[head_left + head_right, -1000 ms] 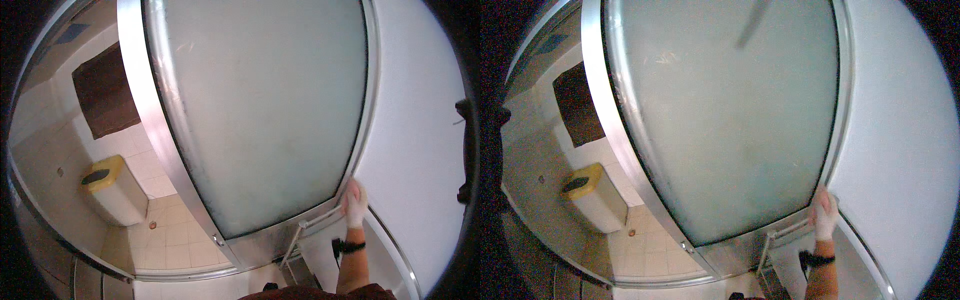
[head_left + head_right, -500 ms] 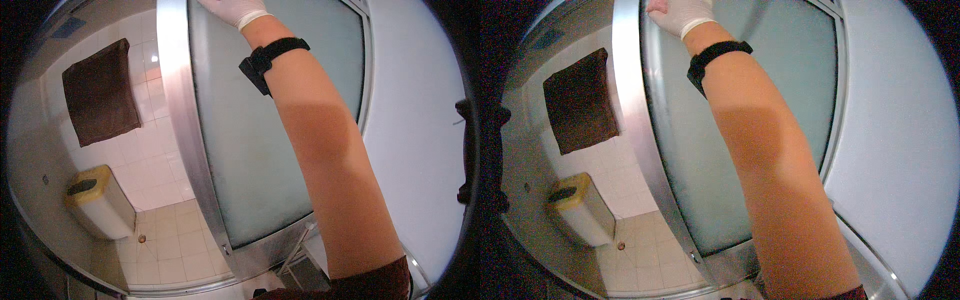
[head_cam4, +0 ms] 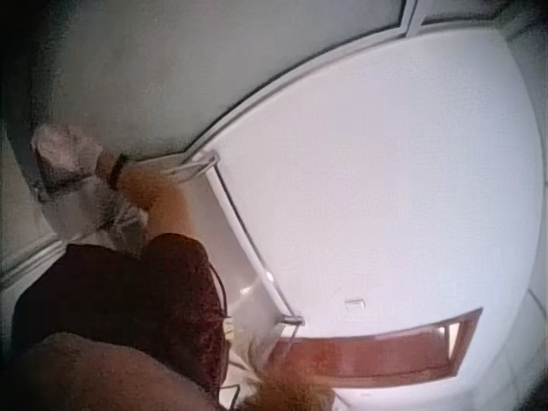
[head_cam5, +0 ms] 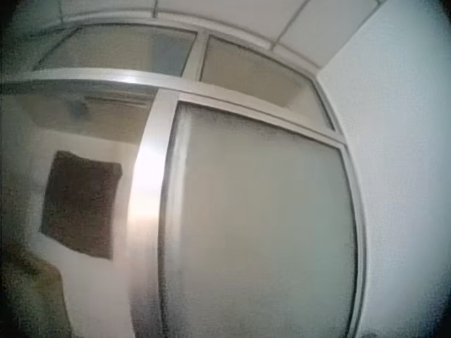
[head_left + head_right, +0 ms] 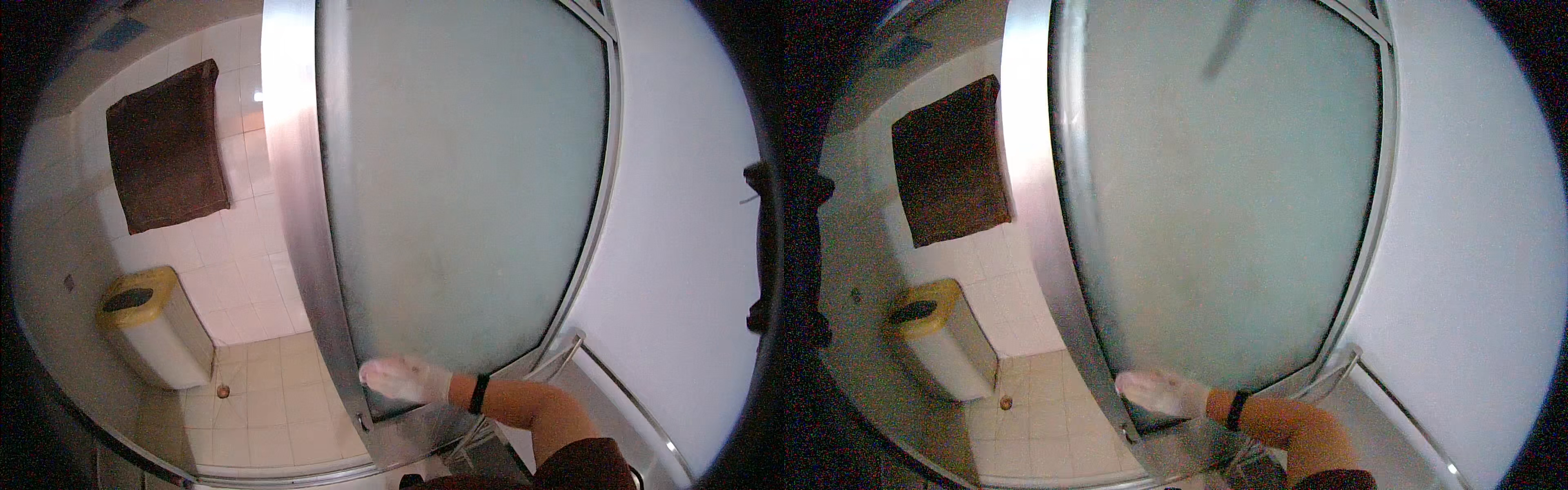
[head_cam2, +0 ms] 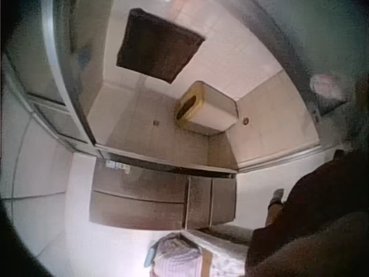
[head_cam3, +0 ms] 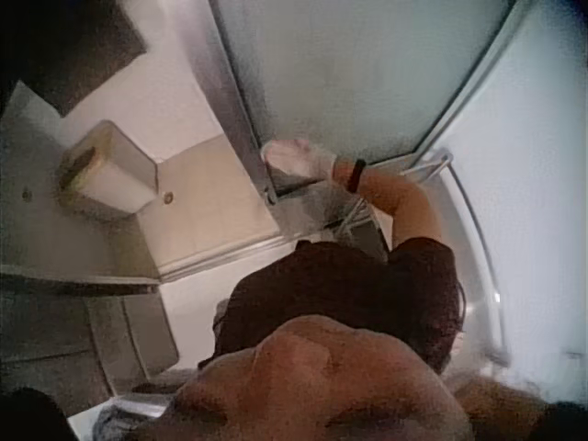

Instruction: The person wipes a metal shelf unit, a glass door, and a stainless steel refrigerator with a pink cloth while wearing white gloves. The cleaning proceeds from the shelf to the glass door and then to the refrigerator doors.

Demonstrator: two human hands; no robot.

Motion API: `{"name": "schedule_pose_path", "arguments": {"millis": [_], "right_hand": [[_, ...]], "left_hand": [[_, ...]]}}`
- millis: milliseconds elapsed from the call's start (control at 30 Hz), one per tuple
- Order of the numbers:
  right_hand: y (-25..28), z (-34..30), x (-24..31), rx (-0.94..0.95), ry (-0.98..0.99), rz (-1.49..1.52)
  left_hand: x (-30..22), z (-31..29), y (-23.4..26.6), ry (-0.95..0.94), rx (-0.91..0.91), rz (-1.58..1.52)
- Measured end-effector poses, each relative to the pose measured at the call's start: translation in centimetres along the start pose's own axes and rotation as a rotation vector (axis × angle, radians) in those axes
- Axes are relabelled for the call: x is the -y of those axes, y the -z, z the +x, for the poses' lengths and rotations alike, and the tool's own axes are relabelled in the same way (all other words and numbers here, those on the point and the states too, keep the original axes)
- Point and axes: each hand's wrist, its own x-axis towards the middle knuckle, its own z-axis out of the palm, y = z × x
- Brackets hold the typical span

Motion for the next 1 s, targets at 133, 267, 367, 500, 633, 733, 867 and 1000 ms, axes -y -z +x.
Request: {"name": "schedule_pose_path", "arguments": {"millis": [133,267,367,500,633,733,867,1000], "right_hand": [[3.0,-2.1,-3.6,0.072,0.593,-1.19],[10.7,1.5,9.8,-0.209,0.744,-1.783],[17.8,7.2,25.0,-0.617,0.745,-1.667],[25.1,12.7,40.8,-1.017,0.745,-1.527],[27.9,13.3,46.6,-0.904,0.937,-1.381],[26.6,12.5,43.6,-0.948,1.106,-1.537],[20.8,8.0,27.8,-0.895,0.867,-1.898],[11.4,-1.7,6.3,-0.351,0.375,-1.88]], "left_hand": [[-2.5,6.2,1.4,0.018,-0.083,-0.263],[-4.6,9.9,3.4,0.02,-0.106,-0.688],[-5.3,10.7,5.2,0.043,-0.11,-0.726],[-6.4,10.4,6.9,0.081,-0.101,-0.791],[-7.8,8.5,6.1,0.14,-0.07,-0.863],[-7.6,7.5,5.8,0.176,-0.053,-0.892],[-6.8,7.6,7.1,0.194,-0.053,-0.933],[-7.1,7.3,7.5,0.236,-0.042,-0.98]]}}
